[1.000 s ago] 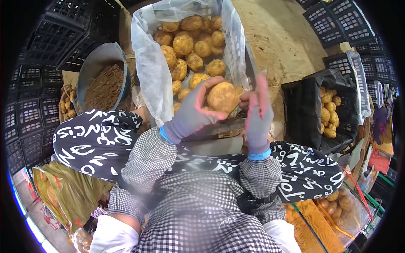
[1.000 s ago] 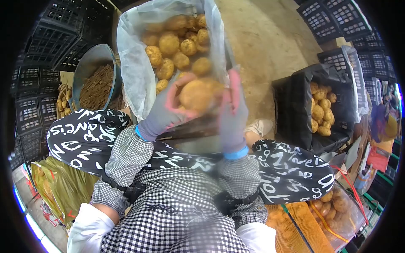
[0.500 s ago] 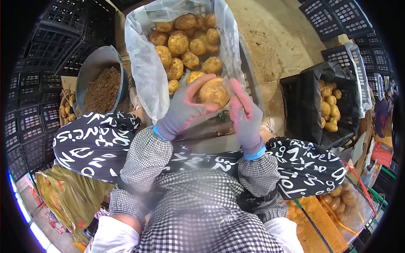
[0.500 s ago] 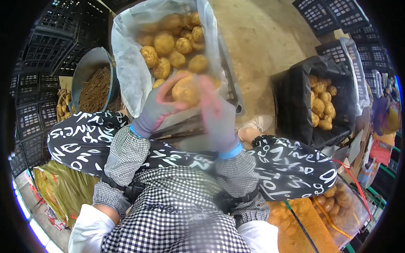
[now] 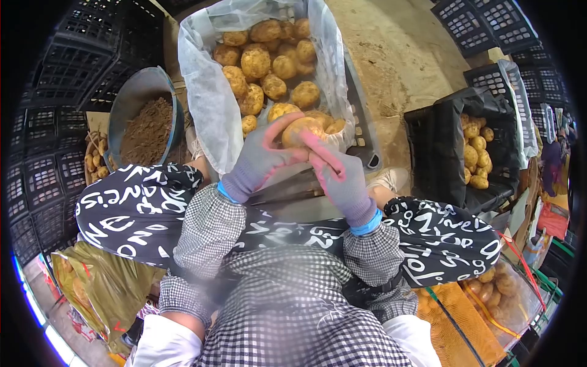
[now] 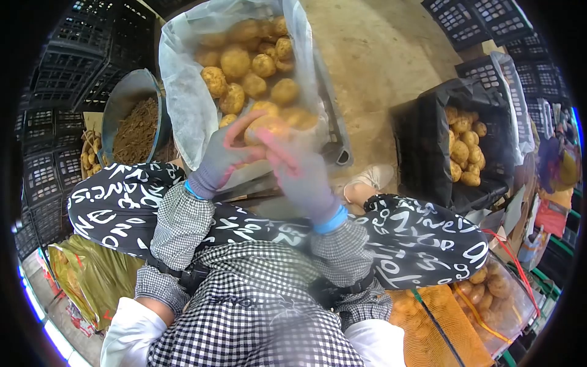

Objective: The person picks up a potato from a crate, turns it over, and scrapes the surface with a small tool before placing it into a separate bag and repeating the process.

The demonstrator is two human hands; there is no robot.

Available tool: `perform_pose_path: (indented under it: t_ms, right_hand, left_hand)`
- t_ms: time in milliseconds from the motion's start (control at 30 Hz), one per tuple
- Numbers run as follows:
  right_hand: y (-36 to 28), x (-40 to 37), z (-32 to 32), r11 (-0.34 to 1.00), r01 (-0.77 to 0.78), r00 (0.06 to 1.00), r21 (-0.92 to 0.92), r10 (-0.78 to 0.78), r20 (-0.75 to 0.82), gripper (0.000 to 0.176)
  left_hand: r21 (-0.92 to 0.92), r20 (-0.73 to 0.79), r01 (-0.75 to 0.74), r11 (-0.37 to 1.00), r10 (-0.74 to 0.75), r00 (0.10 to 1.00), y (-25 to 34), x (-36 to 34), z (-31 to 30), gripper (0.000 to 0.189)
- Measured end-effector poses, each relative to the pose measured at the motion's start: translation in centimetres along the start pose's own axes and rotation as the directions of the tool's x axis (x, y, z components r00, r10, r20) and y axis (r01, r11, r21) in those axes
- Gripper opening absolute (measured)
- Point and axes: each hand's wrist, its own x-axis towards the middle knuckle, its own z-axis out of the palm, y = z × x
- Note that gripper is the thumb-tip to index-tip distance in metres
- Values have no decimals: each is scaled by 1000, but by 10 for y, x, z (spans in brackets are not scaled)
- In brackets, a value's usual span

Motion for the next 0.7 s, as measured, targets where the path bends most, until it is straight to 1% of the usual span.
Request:
perform_pose_path:
  t_ms: [33,67,100,167,200,233,267,300,333,367,433,500,600,700]
  right_hand:
    - [2,0,1,1000,7,1000,2,-7,9,37]
    - [10,1,2,997,11,1000,74,-9,-28,38]
    - [13,3,-1,986,23,997,163,-11,-70,40]
    - [16,7,-9,931,66,987,359,-9,-158,44]
    - [16,7,-10,906,61,984,419,15,-175,47]
    - [15,7,-11,877,59,981,477,39,-192,49]
    - [15,7,-8,870,21,981,493,77,-178,52]
    - [16,6,-6,884,10,985,466,71,-156,54]
    - [18,5,-3,898,0,989,439,65,-133,56]
    - [24,4,0,930,19,995,368,20,-101,57]
    - [20,3,5,942,21,996,335,10,-91,58]
    - [13,4,3,921,1,990,389,54,-130,58]
    - [13,6,-3,922,23,986,388,44,-164,56]
    - [14,7,1,955,31,991,294,9,-133,59]
  left_hand:
    - [-8,-3,-7,1000,7,1000,-1,-1,-1,75]
    - [-11,1,-10,1000,10,1000,-2,0,-1,76]
    - [-20,6,-19,1000,19,1000,-2,1,0,76]
    - [-24,22,-85,996,85,996,0,1,4,77]
    - [-27,31,-117,993,118,993,1,1,6,78]
    - [-43,34,-120,992,122,992,0,2,7,78]
    - [-59,36,-122,991,125,992,-3,3,8,78]
    - [-73,35,-124,990,127,991,-4,3,8,79]
    - [-36,28,-134,990,135,990,-4,3,8,79]
    - [1,21,-141,990,141,990,-3,3,6,78]
    - [63,14,-138,988,138,990,-4,4,4,78]
    - [109,11,-128,986,128,992,-5,6,3,78]
    - [3,39,-113,994,113,993,0,2,6,76]
    - [9,48,-157,988,156,987,-2,3,4,75]
